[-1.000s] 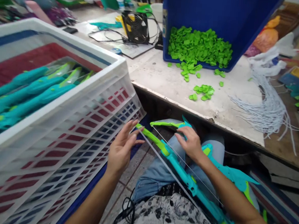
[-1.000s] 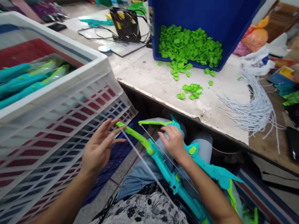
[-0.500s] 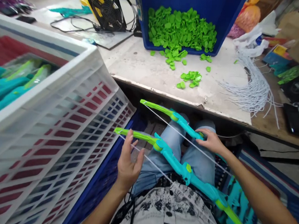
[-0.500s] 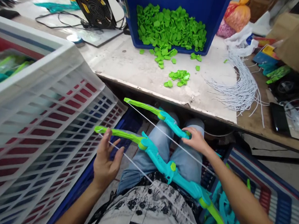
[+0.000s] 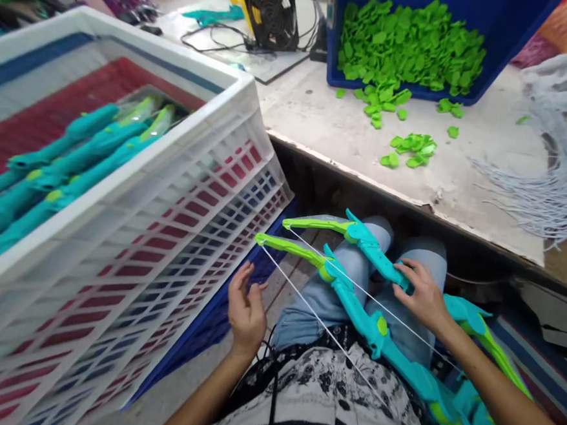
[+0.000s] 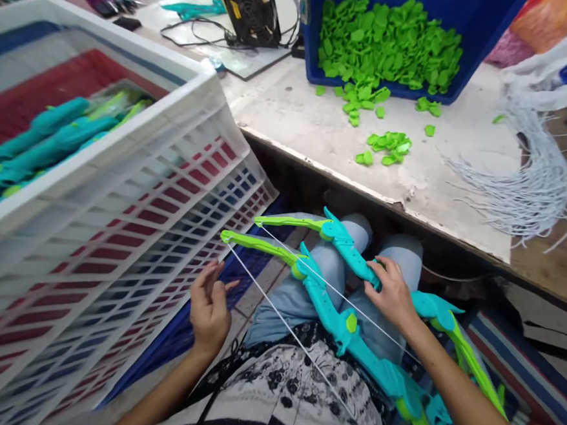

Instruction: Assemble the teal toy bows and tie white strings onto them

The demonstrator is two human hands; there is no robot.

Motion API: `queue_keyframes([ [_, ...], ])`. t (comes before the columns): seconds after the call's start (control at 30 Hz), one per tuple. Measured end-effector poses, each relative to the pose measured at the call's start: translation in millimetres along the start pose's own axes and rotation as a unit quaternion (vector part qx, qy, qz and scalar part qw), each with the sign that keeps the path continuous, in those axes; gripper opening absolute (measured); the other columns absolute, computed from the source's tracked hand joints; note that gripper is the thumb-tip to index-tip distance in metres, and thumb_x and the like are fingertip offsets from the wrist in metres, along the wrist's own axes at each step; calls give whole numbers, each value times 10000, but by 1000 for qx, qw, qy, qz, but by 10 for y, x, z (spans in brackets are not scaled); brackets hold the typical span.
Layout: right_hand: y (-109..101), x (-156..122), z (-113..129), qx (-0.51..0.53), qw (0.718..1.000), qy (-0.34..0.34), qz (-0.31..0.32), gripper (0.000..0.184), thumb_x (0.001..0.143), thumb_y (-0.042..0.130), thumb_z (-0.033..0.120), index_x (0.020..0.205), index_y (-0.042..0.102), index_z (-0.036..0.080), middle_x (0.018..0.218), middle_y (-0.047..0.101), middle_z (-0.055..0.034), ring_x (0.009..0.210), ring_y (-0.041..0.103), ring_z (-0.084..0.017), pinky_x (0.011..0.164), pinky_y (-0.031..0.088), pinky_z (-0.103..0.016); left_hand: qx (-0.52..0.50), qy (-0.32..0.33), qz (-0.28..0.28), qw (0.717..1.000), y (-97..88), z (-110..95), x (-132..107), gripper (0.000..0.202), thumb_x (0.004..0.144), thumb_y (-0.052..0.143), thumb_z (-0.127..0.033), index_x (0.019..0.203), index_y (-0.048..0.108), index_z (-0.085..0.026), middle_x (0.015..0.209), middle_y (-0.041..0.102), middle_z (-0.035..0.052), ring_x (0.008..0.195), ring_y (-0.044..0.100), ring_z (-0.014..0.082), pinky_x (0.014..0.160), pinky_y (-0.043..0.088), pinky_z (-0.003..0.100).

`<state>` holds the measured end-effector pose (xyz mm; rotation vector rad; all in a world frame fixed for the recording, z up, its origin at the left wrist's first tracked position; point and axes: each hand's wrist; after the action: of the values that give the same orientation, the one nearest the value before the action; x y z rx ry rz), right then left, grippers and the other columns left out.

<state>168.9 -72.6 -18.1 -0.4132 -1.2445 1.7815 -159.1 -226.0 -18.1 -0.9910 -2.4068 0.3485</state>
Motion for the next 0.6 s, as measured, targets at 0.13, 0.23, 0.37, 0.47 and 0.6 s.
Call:
queue_keyframes([
  [0.13,55,-48,82,-42,999,-15,-23,327,886,488,310,1180,555,186,1208,521,-162,1157,508,-320,950,475,-502,65,119,151,979,-39,27,-191,171,896,518,-153,1023,627,-187,999,669,82,958,649,187,813,567,320],
  [0.23,92,-49,133,-64,998,-16,-21,394,866,538,357,1218,527,181,1236,500,-175,1191,467,-352,962,452,-540,2,292,320,901,270,-141,-201,264,893,486,-133,1129,602,-152,1164,641,126,1179,557,220,978,495,377],
  [0.37,128,-72,123,-66,998,-4,-10,416,838,542,308,1234,519,183,1257,505,-174,1215,449,-353,992,417,-559,17,429,366,826,826,-285,-213,319,894,457,-135,1182,591,-164,1230,611,129,1276,468,246,1072,381,436],
  [0.47,42,-12,30,-25,999,29,18,411,811,515,260,1213,541,178,1256,543,-159,1193,502,-320,992,437,-511,80,458,377,801,1111,-297,-248,284,898,478,-163,1138,618,-224,1178,633,101,1168,538,233,1024,389,417],
  [0.6,-299,297,-156,100,978,86,160,413,769,575,331,1161,591,204,1085,665,-79,992,630,-258,883,514,-398,133,455,358,804,1221,-469,-197,186,885,479,-204,970,645,-199,1209,612,111,1200,495,261,953,391,399],
])
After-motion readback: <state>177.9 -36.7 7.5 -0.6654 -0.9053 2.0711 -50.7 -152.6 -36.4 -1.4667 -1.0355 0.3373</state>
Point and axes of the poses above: each hand's wrist, its own x-axis towards the middle knuckle, its own y-axis out of the palm, z = x × y
